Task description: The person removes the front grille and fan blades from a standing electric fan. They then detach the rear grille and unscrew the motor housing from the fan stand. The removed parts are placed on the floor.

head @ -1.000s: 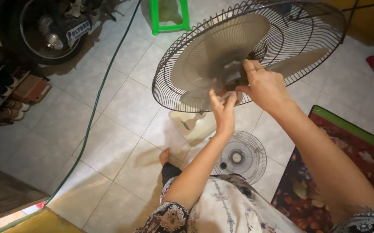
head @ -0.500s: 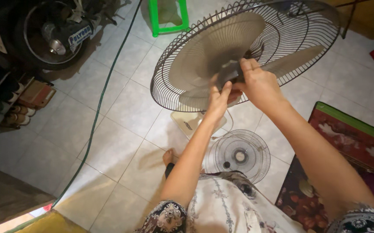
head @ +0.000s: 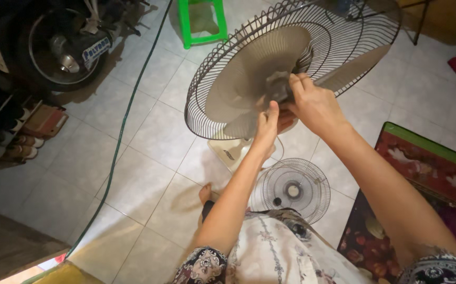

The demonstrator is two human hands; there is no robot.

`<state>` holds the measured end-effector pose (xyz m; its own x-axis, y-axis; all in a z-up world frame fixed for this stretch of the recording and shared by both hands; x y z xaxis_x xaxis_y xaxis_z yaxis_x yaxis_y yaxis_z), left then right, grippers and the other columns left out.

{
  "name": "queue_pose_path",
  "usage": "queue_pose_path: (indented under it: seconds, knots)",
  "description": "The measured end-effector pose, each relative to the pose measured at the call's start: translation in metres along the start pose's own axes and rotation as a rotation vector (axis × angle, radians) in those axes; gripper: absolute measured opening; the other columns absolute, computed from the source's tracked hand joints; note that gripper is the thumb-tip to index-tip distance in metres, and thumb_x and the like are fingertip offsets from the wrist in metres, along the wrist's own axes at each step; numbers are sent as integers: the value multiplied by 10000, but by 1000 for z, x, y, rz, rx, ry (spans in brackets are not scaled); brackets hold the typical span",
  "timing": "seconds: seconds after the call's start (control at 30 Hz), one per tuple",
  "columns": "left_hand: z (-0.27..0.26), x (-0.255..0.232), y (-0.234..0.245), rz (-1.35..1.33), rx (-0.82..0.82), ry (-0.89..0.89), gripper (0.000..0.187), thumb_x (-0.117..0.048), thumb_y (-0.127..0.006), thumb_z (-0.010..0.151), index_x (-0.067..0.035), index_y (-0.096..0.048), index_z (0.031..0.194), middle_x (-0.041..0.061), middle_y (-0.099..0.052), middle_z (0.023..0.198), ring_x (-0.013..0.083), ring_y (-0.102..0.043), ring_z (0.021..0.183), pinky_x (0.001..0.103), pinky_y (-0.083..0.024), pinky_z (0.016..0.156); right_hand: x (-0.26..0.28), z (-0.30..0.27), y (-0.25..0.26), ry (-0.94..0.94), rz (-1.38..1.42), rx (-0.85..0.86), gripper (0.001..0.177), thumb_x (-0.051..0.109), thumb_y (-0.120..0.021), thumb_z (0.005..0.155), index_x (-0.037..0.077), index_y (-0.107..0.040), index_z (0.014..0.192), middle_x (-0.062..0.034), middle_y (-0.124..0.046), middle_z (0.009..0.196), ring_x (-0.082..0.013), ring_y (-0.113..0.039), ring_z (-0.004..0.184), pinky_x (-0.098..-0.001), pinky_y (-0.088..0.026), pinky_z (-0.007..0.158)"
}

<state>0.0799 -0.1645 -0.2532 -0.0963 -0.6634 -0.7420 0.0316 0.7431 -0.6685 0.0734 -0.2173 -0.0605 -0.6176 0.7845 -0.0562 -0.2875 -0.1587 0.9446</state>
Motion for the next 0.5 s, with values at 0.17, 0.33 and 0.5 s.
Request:
queue_pose_path:
  seconds: [0.17,0.33,0.5]
  knots:
    - [-6,15,7,15,-139,137,851,-723,-330,919,-27,-396,1405,239,-706,1092,314,-720,1010,437,-588,930,4,-6,9,-62,19,28,766,310,-842,775,-40,-516,1374,-207,-614,1291,-368,-714,882,-432,-588,676]
    - [-5,25,6,25,-118,188,1018,-801,-196,926,63,-503,1367,266,-692,1149,333,-700,1087,440,-554,997,11,-8,20,-110,2,60,807,336,-846,780,-35,-504,1409,-215,-593,1345,-366,-714,830,-442,-585,650]
    - [1,29,12,32,-74,185,1094,-821,-215,960,140,-584,1330,279,-707,1204,320,-694,1143,423,-508,1063,25,-37,40,-79,-47,-190,762,228,-827,754,62,-546,1442,-189,-617,1437,-342,-711,884,-403,-578,644]
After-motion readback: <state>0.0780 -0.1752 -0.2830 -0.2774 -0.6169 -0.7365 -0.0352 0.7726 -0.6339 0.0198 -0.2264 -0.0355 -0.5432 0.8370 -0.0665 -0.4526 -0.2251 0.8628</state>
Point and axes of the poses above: each hand's wrist, its own z-axis towards the middle knuckle, its own y-axis out of the back of the hand, x = y × z, the point moved 9 cm from there along z, towards the middle knuckle
